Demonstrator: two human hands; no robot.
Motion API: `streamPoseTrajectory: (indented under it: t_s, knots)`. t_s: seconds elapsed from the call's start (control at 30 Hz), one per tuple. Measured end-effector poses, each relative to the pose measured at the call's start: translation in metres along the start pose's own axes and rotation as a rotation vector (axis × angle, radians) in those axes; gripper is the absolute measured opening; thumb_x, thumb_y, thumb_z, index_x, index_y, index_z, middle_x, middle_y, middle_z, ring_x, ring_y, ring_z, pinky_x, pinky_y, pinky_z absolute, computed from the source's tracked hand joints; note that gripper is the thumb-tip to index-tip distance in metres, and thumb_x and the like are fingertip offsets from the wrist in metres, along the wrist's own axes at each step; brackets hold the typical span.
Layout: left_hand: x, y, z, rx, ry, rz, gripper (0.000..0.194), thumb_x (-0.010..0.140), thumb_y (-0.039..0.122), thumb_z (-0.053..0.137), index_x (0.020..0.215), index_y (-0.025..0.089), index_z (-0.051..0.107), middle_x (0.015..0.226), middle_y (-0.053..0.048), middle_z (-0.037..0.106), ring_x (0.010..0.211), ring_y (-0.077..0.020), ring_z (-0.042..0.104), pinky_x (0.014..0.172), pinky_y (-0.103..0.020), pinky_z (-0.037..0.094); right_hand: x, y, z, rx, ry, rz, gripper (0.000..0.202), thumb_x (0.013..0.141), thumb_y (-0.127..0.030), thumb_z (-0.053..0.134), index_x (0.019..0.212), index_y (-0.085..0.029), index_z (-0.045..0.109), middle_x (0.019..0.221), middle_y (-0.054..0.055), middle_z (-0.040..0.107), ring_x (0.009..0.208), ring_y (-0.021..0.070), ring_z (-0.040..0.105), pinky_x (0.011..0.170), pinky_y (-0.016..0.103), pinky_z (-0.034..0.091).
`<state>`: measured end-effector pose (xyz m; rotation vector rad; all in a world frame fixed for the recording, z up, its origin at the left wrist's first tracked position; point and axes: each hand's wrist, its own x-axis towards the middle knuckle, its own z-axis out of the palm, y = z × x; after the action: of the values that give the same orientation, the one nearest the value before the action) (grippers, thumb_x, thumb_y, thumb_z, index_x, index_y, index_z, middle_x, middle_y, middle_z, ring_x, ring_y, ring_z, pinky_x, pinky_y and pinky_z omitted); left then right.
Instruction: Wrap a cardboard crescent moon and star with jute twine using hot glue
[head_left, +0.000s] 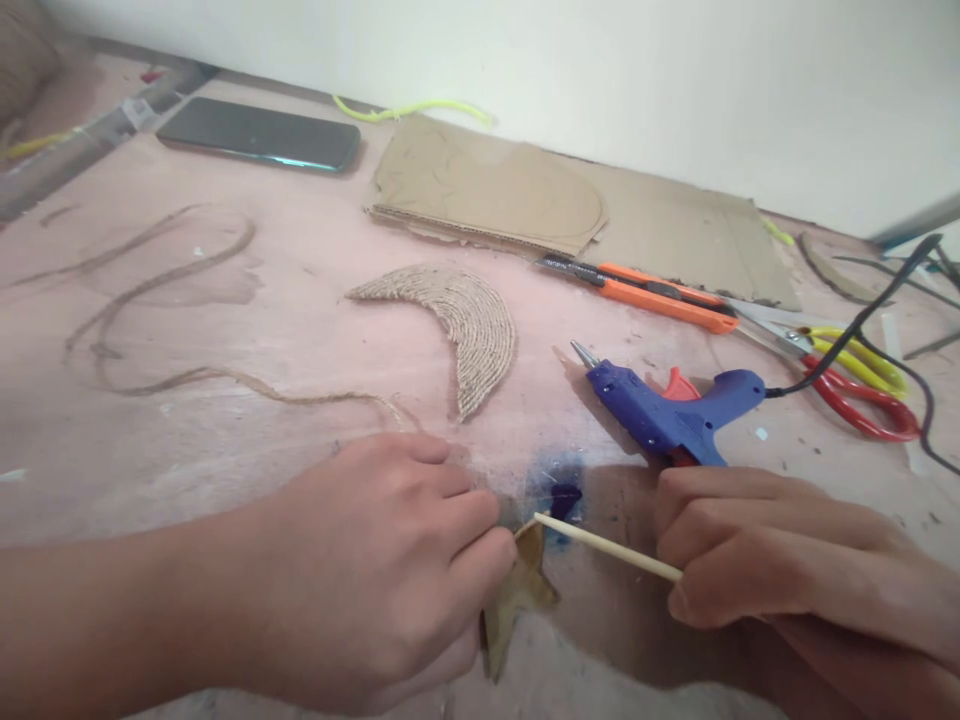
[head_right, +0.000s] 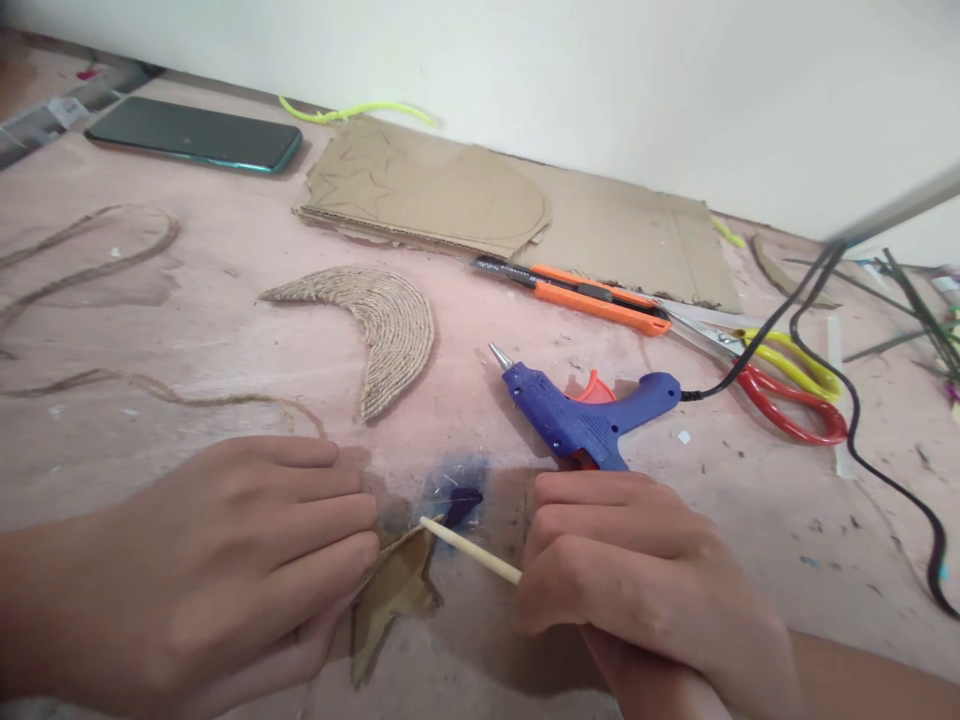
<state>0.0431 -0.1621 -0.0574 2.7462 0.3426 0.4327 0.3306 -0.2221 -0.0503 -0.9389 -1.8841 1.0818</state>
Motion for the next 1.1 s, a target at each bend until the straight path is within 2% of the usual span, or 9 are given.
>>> streamPoseTrajectory:
  t_s: [0.2,0.4,0.63,0.87,0.97,1.1]
  knots:
    - [0.002,-0.002,0.003,-0.009,0.029,-0.011,0.024,0.096,0.009,0.059,0.076,0.022,0.060,0.071,0.000,0.062,0.059,-0.0192,0.052,0.063,-0.039,0.045,-0.004,-0.001,-0.004,-0.125,-0.090,-0.075,0.034,0.120,-0.043,0.043,0.096,-0.026,0.061,0.068,0.000,0.062,0.059,0.0181,0.057,0.062,0.036,0.049]
    - [0.003,-0.004,0.002,-0.040,0.042,-0.033,0.027,0.099,0.008,0.055,0.076,0.020,0.063,0.070,0.000,0.062,0.058,-0.0189,0.051,0.064,-0.039,0.044,0.002,-0.002,-0.002,-0.126,-0.100,-0.059,0.028,0.119,-0.036,0.047,0.097,-0.026,0.061,0.069,0.000,0.064,0.061,0.0178,0.059,0.064,0.036,0.050]
    - [0.002,-0.004,0.003,-0.035,0.055,-0.052,0.028,0.100,0.008,0.057,0.076,0.020,0.062,0.069,0.000,0.060,0.059,-0.0188,0.051,0.065,-0.038,0.043,0.006,-0.001,-0.003,-0.127,-0.130,-0.050,0.025,0.118,-0.029,0.049,0.095,-0.026,0.060,0.069,0.000,0.062,0.060,0.0171,0.055,0.060,0.036,0.045]
    - [0.001,-0.004,0.006,-0.046,0.065,-0.059,0.028,0.100,0.011,0.059,0.074,0.021,0.059,0.068,0.001,0.058,0.059,-0.0187,0.049,0.063,-0.038,0.042,-0.005,0.000,0.002,-0.088,-0.049,-0.101,0.030,0.118,-0.037,0.050,0.093,-0.026,0.062,0.066,0.000,0.060,0.057,0.0183,0.055,0.061,0.037,0.047]
    - [0.002,-0.003,0.005,-0.049,0.056,-0.060,0.029,0.101,0.011,0.059,0.074,0.021,0.059,0.068,0.001,0.057,0.058,-0.0185,0.048,0.063,-0.039,0.041,-0.004,0.001,0.002,-0.139,-0.068,-0.099,0.027,0.117,-0.034,0.051,0.094,-0.026,0.063,0.067,-0.001,0.063,0.057,0.0181,0.057,0.062,0.038,0.049]
    - [0.002,-0.002,0.004,-0.047,0.048,-0.042,0.027,0.099,0.011,0.059,0.074,0.021,0.058,0.070,0.001,0.059,0.059,-0.0183,0.049,0.063,-0.039,0.041,-0.002,0.002,0.000,-0.214,-0.083,-0.164,0.045,0.121,-0.046,0.036,0.091,-0.026,0.063,0.065,-0.001,0.063,0.054,0.0173,0.057,0.058,0.038,0.048]
